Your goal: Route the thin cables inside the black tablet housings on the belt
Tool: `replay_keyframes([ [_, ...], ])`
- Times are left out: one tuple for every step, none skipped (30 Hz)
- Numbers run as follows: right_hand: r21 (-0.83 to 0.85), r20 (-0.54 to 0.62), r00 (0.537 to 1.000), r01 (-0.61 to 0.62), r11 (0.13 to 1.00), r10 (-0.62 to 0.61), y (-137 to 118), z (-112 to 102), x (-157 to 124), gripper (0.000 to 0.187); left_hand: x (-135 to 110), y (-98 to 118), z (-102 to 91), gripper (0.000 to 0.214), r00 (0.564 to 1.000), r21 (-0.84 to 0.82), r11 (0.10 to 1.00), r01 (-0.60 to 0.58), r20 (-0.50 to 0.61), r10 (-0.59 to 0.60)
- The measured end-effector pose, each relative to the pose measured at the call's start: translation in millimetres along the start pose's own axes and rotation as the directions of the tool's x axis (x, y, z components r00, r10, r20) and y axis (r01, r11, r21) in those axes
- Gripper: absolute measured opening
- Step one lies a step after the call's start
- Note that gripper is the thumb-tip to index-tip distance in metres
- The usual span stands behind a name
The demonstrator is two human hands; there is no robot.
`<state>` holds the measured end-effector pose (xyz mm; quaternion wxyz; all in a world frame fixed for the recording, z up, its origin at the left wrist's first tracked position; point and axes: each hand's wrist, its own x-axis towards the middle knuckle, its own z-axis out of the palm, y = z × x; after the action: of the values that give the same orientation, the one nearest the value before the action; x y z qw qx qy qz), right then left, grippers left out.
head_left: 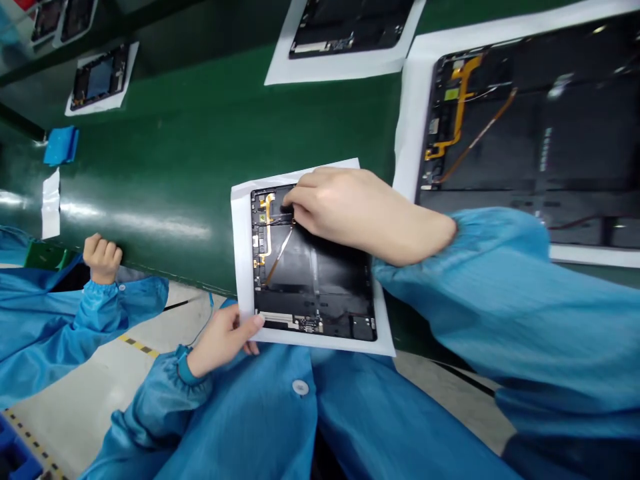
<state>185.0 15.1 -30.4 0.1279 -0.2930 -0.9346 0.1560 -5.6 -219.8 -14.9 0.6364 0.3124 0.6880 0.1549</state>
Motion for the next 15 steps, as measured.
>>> replay_keyframes([
  [0.000, 0.003, 1.000, -0.003, 1.000, 0.003, 0, 0, 0, 0.026, 3, 0, 6.7, 0.059, 1.000, -0.038, 0.999, -0.008, 0.002, 0.008],
  [0.000, -0.001, 1.000, -0.004, 1.000, 0.004, -1, 0, -1, 0.026, 4, 2, 11.6, 0.061, 1.000, -0.053, 0.998, -0.019, -0.015, 0.018],
  [0.001, -0.013, 1.000, -0.005, 1.000, 0.005, -2, -1, -1, 0.027, 4, 4, 14.1, 0.062, 0.998, -0.051, 0.998, -0.034, -0.049, 0.031],
  [0.000, -0.036, 0.999, -0.009, 1.000, 0.009, -3, -3, -1, 0.028, 2, 6, 13.6, 0.062, 0.994, -0.038, 0.998, -0.052, -0.096, 0.048],
  [-0.002, -0.068, 0.998, -0.014, 1.000, 0.014, -5, -4, -1, 0.028, 0, 9, 9.4, 0.061, 0.987, -0.018, 0.997, -0.070, -0.148, 0.066],
  [-0.005, -0.108, 0.994, -0.021, 1.000, 0.020, -6, -5, 0, 0.029, -1, 12, 1.3, 0.059, 0.974, 0.005, 0.996, -0.088, -0.207, 0.088],
  [-0.012, -0.150, 0.988, -0.028, 1.000, 0.026, -8, -6, 1, 0.030, -2, 15, -10.6, 0.058, 0.956, 0.033, 0.993, -0.110, -0.269, 0.115],
  [-0.023, -0.192, 0.981, -0.034, 0.999, 0.029, -8, -7, 2, 0.030, -1, 18, -25.9, 0.057, 0.933, 0.064, 0.989, -0.131, -0.328, 0.145],
  [-0.036, -0.230, 0.973, -0.041, 0.999, 0.032, -8, -7, 4, 0.030, 1, 22, -43.6, 0.057, 0.907, 0.100, 0.983, -0.154, -0.380, 0.181],
  [-0.049, -0.261, 0.965, -0.048, 0.998, 0.033, -7, -6, 6, 0.030, 5, 26, -62.5, 0.056, 0.875, 0.138, 0.973, -0.184, -0.427, 0.226],
  [-0.059, -0.285, 0.958, -0.053, 0.997, 0.034, -6, -5, 7, 0.030, 9, 30, -81.1, 0.055, 0.846, 0.179, 0.962, -0.206, -0.462, 0.267],
  [-0.066, -0.301, 0.953, -0.058, 0.996, 0.036, -4, -4, 9, 0.029, 14, 35, -97.7, 0.053, 0.814, 0.221, 0.948, -0.230, -0.490, 0.312],
  [-0.068, -0.308, 0.951, -0.060, 0.996, 0.037, -1, -3, 10, 0.029, 19, 38, -111.1, 0.053, 0.793, 0.245, 0.937, -0.249, -0.505, 0.342],
  [-0.065, -0.308, 0.951, -0.059, 0.996, 0.036, 1, -1, 11, 0.028, 24, 41, -120.2, 0.051, 0.787, 0.247, 0.934, -0.260, -0.507, 0.353],
  [-0.059, -0.303, 0.952, -0.054, 0.997, 0.034, 3, 1, 11, 0.027, 27, 42, -124.5, 0.050, 0.793, 0.233, 0.935, -0.267, -0.498, 0.350],
])
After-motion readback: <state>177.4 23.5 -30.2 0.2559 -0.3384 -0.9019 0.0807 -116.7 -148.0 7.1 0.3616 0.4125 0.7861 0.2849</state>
